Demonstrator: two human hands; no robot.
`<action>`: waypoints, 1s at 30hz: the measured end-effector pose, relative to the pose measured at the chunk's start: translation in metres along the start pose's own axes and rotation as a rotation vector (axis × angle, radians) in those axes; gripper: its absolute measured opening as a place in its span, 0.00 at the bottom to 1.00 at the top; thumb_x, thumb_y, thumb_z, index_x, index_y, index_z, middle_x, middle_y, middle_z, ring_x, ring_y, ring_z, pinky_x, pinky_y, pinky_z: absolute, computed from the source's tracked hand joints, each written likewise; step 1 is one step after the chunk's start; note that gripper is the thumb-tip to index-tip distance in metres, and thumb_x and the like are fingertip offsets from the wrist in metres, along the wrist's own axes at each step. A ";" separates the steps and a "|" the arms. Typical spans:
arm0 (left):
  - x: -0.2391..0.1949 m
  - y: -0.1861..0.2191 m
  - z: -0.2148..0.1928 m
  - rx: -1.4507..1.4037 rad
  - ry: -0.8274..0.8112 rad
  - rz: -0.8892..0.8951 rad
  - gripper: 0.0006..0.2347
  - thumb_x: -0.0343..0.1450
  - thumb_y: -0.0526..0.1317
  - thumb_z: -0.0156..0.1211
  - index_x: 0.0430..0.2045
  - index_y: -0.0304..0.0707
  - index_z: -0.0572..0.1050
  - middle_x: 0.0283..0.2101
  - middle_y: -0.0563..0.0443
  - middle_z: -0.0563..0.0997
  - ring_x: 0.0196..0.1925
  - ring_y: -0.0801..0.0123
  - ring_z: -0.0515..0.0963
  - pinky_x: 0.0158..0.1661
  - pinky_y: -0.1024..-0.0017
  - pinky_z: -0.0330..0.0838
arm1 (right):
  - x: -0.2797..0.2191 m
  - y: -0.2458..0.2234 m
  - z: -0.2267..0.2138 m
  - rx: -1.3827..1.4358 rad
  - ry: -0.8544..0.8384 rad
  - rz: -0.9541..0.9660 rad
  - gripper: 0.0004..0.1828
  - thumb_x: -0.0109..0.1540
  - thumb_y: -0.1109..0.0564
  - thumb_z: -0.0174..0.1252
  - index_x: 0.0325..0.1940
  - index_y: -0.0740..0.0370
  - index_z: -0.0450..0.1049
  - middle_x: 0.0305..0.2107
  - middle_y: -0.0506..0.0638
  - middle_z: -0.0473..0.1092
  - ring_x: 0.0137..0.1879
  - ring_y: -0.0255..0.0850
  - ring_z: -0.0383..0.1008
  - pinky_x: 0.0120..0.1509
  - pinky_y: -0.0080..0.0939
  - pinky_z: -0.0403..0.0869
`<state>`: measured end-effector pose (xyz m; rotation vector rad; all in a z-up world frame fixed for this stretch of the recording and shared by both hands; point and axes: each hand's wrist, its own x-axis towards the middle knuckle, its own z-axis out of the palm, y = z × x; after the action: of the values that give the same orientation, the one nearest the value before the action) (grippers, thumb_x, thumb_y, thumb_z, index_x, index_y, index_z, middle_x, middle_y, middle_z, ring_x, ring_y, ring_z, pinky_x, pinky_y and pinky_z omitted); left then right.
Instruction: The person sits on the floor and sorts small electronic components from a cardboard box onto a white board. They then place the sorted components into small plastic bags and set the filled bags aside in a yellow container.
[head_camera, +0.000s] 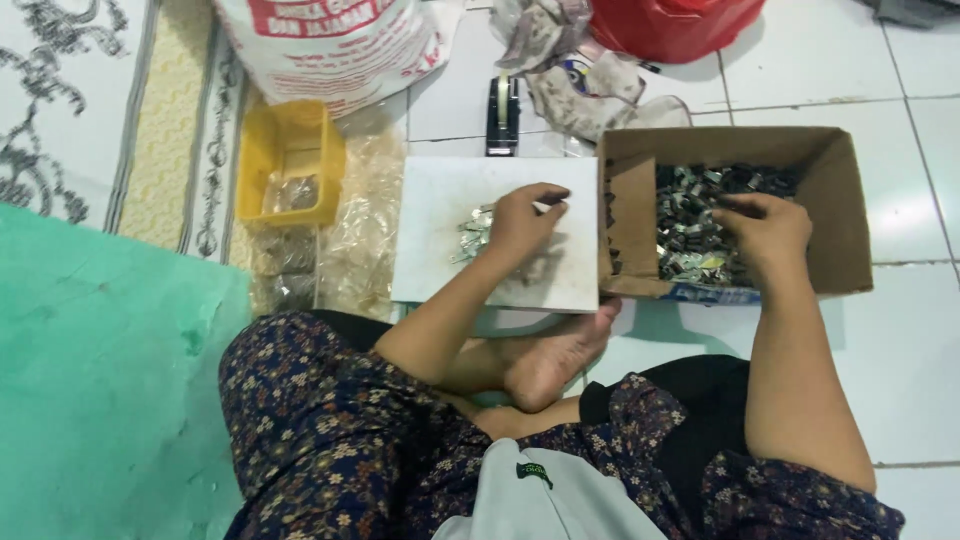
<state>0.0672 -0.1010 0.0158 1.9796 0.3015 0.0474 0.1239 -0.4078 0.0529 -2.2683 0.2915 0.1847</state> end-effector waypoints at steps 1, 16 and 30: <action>0.006 0.001 0.020 0.005 -0.014 0.004 0.08 0.68 0.40 0.66 0.40 0.51 0.85 0.43 0.59 0.88 0.38 0.72 0.85 0.45 0.73 0.79 | 0.023 0.031 0.006 0.005 0.008 0.012 0.13 0.62 0.53 0.70 0.51 0.54 0.82 0.43 0.57 0.78 0.45 0.45 0.78 0.51 0.45 0.79; 0.030 -0.037 0.266 0.671 -0.401 0.250 0.07 0.67 0.32 0.58 0.30 0.31 0.83 0.33 0.38 0.82 0.37 0.52 0.84 0.37 0.57 0.83 | 0.079 0.141 0.068 -0.587 -0.186 0.110 0.13 0.58 0.59 0.62 0.44 0.64 0.86 0.35 0.69 0.79 0.46 0.67 0.80 0.48 0.66 0.79; 0.025 -0.011 0.248 0.666 -0.480 0.194 0.07 0.71 0.33 0.51 0.33 0.29 0.77 0.36 0.39 0.80 0.42 0.55 0.82 0.40 0.54 0.82 | 0.083 0.147 0.078 -0.559 -0.277 0.018 0.16 0.66 0.56 0.55 0.46 0.71 0.82 0.45 0.75 0.76 0.57 0.69 0.76 0.60 0.66 0.75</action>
<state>0.1316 -0.3120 -0.1004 2.5864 -0.2224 -0.4518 0.1614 -0.4545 -0.1233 -2.7443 0.1197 0.6527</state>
